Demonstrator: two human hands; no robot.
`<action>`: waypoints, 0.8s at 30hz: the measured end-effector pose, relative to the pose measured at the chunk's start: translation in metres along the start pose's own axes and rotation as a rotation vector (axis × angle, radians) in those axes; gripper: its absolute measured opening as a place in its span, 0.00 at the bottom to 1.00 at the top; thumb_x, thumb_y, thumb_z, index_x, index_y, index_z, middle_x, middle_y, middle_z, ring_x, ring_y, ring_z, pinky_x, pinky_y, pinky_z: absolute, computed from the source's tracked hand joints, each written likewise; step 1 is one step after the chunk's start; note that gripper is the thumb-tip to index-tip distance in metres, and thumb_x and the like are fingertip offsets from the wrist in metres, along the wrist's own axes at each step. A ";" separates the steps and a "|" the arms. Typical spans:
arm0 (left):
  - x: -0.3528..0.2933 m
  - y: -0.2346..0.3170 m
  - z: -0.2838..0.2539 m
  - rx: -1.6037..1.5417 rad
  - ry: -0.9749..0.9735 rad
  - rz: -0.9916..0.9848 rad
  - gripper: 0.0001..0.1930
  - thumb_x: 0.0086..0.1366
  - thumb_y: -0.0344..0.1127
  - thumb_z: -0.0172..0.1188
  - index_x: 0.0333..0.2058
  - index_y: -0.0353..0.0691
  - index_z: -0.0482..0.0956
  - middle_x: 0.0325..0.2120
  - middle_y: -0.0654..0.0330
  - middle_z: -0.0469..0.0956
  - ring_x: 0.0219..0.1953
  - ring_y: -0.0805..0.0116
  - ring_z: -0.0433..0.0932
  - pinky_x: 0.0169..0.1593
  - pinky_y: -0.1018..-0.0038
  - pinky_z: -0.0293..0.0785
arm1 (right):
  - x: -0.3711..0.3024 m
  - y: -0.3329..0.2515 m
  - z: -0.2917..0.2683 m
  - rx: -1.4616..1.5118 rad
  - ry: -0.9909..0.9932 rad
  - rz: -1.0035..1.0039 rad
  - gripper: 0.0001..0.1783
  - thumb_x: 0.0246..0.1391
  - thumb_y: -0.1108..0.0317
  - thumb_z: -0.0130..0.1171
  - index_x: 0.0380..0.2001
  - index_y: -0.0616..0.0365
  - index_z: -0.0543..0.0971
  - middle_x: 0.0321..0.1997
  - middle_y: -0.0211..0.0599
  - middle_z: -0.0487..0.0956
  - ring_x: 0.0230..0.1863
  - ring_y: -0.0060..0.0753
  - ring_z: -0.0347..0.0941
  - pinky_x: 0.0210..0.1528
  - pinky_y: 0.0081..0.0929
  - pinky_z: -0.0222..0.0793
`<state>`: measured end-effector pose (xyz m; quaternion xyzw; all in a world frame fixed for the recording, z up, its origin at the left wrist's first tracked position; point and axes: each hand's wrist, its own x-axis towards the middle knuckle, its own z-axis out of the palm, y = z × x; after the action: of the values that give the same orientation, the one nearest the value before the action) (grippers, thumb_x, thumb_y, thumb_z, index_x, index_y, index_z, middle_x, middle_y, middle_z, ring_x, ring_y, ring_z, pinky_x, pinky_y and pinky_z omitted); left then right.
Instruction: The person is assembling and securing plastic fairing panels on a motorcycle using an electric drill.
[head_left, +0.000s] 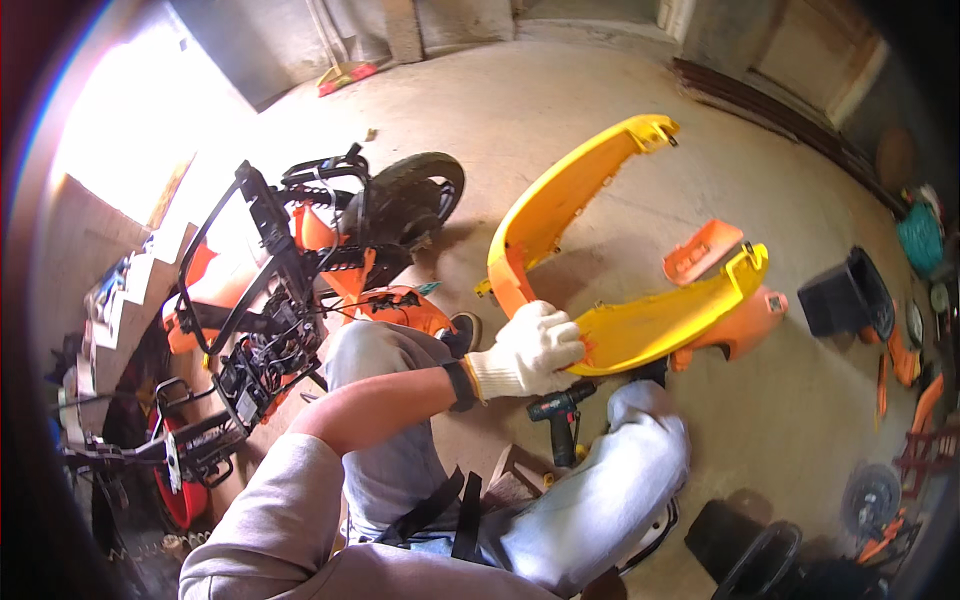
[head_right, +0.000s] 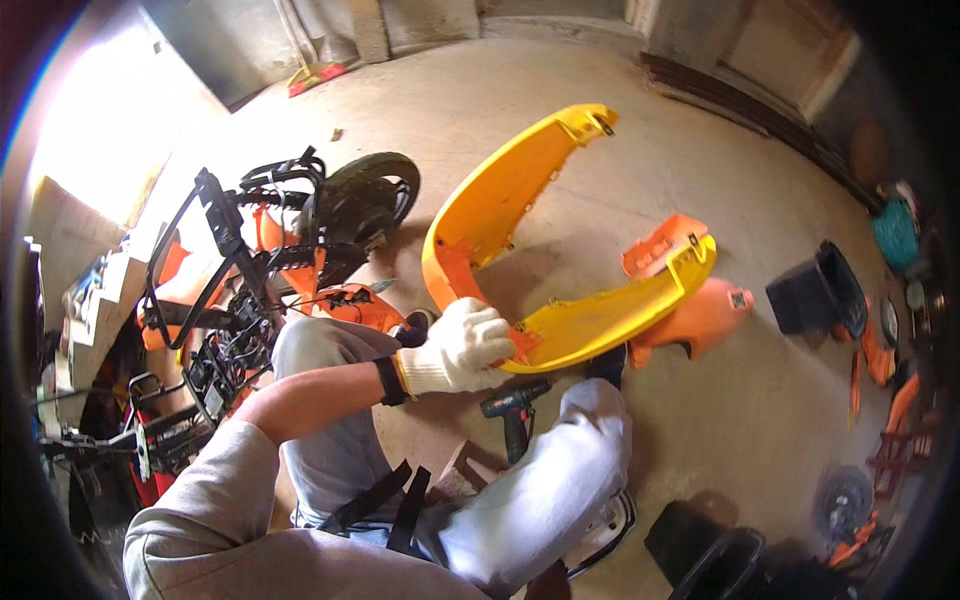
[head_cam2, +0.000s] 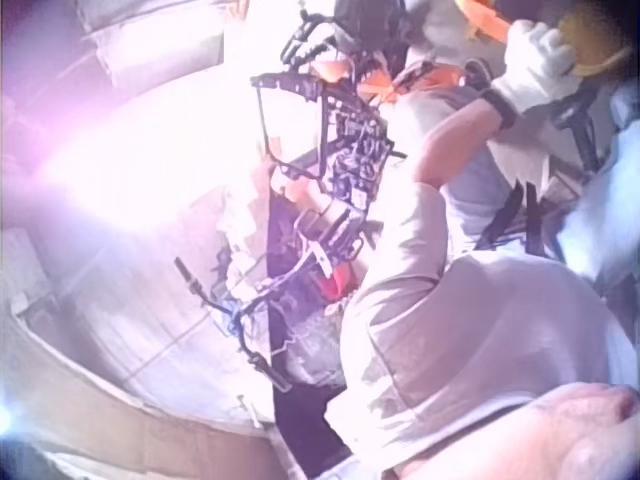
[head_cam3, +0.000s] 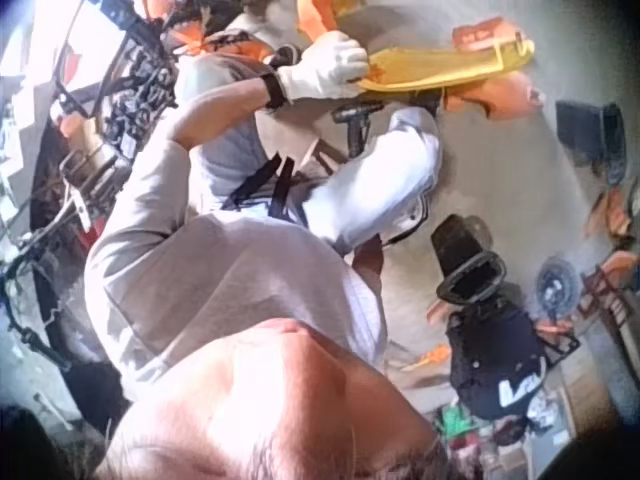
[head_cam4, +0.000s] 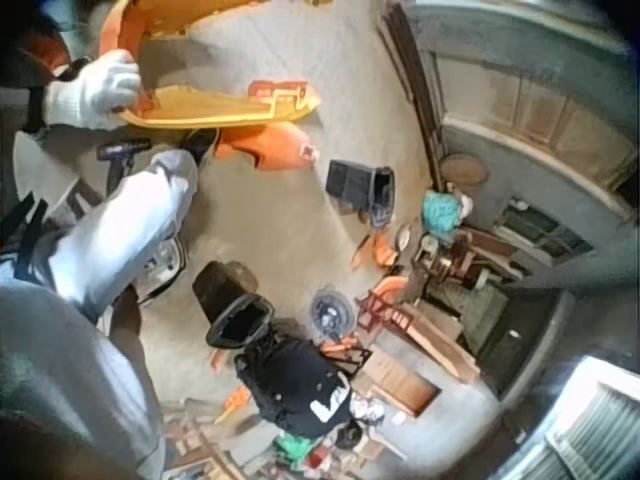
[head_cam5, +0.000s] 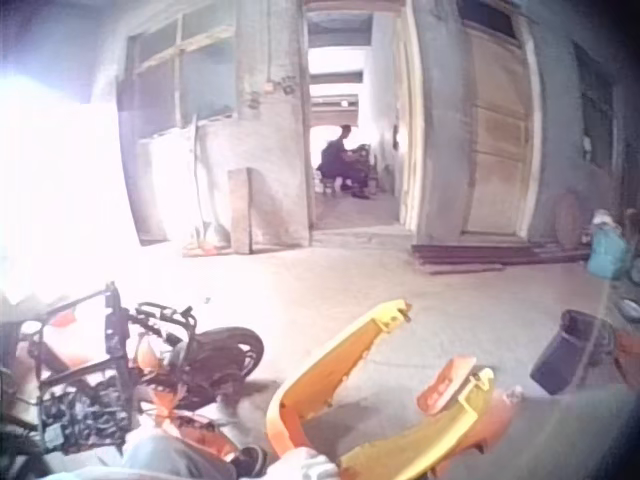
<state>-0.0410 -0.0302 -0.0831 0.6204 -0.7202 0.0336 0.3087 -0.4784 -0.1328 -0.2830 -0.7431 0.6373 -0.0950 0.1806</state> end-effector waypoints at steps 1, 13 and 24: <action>0.001 -0.001 0.002 -0.009 0.019 0.000 0.13 0.45 0.42 0.69 0.28 0.47 0.77 0.27 0.63 0.72 0.33 0.60 0.75 0.40 0.62 0.68 | 0.006 -0.003 0.000 0.016 0.003 -0.019 0.17 0.57 0.58 0.57 0.40 0.63 0.78 0.37 0.46 0.80 0.38 0.41 0.76 0.43 0.41 0.73; -0.008 -0.006 0.003 0.010 0.126 -0.174 0.14 0.40 0.41 0.69 0.27 0.46 0.77 0.28 0.63 0.72 0.35 0.60 0.75 0.39 0.62 0.70 | 0.071 -0.055 -0.008 0.140 -0.011 -0.201 0.14 0.61 0.62 0.54 0.37 0.65 0.76 0.34 0.45 0.78 0.37 0.36 0.72 0.43 0.38 0.70; -0.023 -0.019 -0.005 0.060 0.270 -0.300 0.11 0.41 0.41 0.67 0.24 0.49 0.76 0.27 0.63 0.74 0.35 0.60 0.76 0.41 0.63 0.70 | 0.020 -0.075 -0.113 0.206 0.127 -0.160 0.13 0.64 0.65 0.50 0.35 0.66 0.74 0.32 0.43 0.76 0.36 0.31 0.69 0.43 0.34 0.68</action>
<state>-0.0209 -0.0119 -0.0969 0.7194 -0.5705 0.0917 0.3855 -0.4487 -0.1600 -0.1521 -0.7616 0.5729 -0.2210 0.2072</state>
